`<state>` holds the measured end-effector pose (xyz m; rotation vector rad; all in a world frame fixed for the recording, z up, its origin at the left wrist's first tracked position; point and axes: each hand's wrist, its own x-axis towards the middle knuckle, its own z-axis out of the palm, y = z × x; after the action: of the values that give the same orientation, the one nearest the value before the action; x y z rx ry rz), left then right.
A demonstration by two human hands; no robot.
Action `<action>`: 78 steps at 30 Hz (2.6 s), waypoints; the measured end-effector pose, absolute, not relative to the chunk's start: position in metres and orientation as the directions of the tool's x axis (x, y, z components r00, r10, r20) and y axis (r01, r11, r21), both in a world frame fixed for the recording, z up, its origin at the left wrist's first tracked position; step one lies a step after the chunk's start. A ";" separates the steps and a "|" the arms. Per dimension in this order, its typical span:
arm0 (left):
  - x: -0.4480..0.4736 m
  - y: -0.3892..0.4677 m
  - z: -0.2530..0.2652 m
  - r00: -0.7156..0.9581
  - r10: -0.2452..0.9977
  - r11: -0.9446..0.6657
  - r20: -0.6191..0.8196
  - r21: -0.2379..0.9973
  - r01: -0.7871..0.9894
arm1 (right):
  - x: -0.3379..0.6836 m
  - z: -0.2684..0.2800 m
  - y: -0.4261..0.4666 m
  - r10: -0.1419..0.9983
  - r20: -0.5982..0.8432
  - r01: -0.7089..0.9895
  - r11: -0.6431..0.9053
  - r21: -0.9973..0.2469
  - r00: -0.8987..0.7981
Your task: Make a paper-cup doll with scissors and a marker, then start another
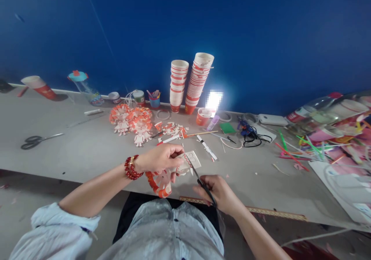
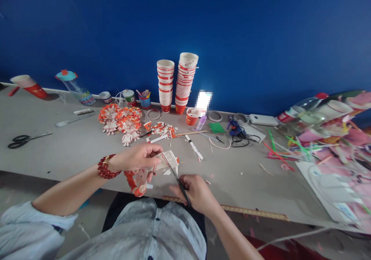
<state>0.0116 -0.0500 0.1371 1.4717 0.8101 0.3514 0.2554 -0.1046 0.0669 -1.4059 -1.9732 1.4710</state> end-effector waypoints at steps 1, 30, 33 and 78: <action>0.011 -0.050 0.137 0.698 0.665 0.113 -0.266 0.960 0.258 | 0.256 0.066 -0.105 0.834 -0.283 0.519 0.004 -0.855 -0.473; 0.014 -0.048 0.136 0.709 0.642 0.157 -0.290 0.956 0.249 | 0.251 0.066 -0.103 0.824 -0.292 0.506 -0.007 -0.863 -0.486; 0.013 -0.049 0.135 0.714 0.633 0.162 -0.299 0.953 0.256 | 0.249 0.067 -0.101 0.828 -0.263 0.507 0.030 -0.861 -0.495; 0.035 -0.077 0.100 0.630 0.742 0.402 -0.229 0.904 -0.146 | 0.239 0.054 -0.100 0.775 -0.064 0.019 -0.067 -0.998 -0.629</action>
<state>0.0345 -0.0770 0.0999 1.0081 0.6936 0.6213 0.2389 -0.0998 0.0543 -0.8553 -1.6543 1.7534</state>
